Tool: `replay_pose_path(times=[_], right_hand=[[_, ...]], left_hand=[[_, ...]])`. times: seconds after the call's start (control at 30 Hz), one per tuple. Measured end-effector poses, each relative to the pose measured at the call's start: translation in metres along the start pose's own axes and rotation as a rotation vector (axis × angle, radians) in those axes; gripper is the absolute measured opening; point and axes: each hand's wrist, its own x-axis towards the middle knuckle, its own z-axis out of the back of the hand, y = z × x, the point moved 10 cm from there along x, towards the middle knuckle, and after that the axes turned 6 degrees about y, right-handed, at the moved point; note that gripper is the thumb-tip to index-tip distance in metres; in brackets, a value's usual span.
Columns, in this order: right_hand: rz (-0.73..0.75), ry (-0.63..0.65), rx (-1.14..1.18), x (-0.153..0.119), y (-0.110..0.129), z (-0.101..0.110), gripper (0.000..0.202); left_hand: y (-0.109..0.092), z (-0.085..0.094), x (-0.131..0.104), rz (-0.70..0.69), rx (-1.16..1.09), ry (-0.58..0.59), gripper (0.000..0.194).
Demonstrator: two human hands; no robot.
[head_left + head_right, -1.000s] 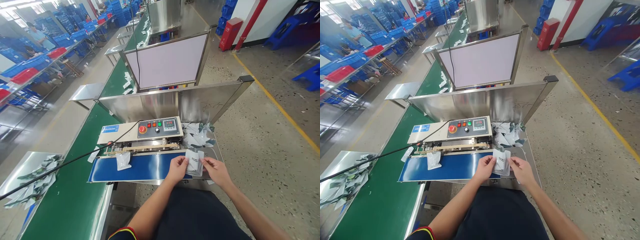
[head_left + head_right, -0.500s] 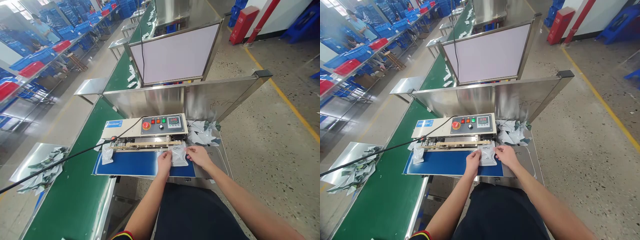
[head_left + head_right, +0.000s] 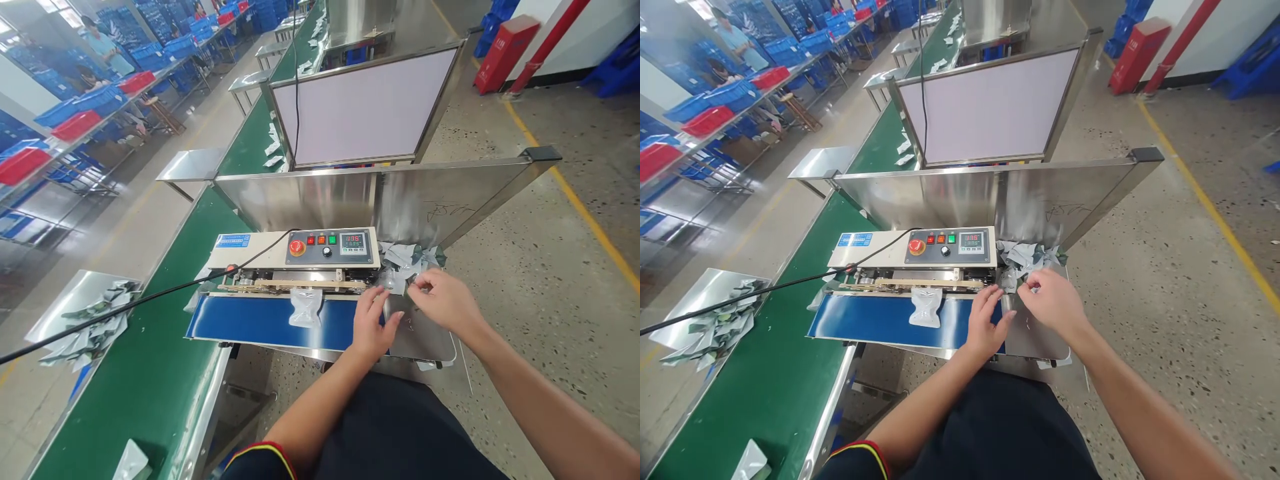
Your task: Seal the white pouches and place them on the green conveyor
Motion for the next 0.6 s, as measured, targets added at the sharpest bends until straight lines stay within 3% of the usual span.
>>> replay_pose_path(times=[0.1, 0.23, 0.33, 0.47, 0.6], right_hand=[[-0.014, 0.131, 0.185, -0.011, -0.003, 0.006, 0.028], [-0.125, 0.218, 0.559, -0.035, -0.027, -0.008, 0.044], [-0.221, 0.167, 0.776, -0.062, -0.048, -0.028, 0.06], [-0.286, 0.099, 0.708, -0.09, -0.063, -0.058, 0.053], [-0.496, -0.027, 0.666, -0.092, -0.086, -0.085, 0.049]], left_hand=[[-0.003, -0.014, 0.019, -0.023, -0.042, 0.039, 0.043], [-0.004, -0.029, 0.021, 0.047, -0.201, 0.234, 0.033], [0.008, -0.026, 0.006, 0.22, -0.26, 0.224, 0.04], [0.03, -0.023, -0.015, 0.398, -0.308, 0.168, 0.044], [0.076, -0.026, -0.03, 0.705, -0.385, 0.113, 0.05]])
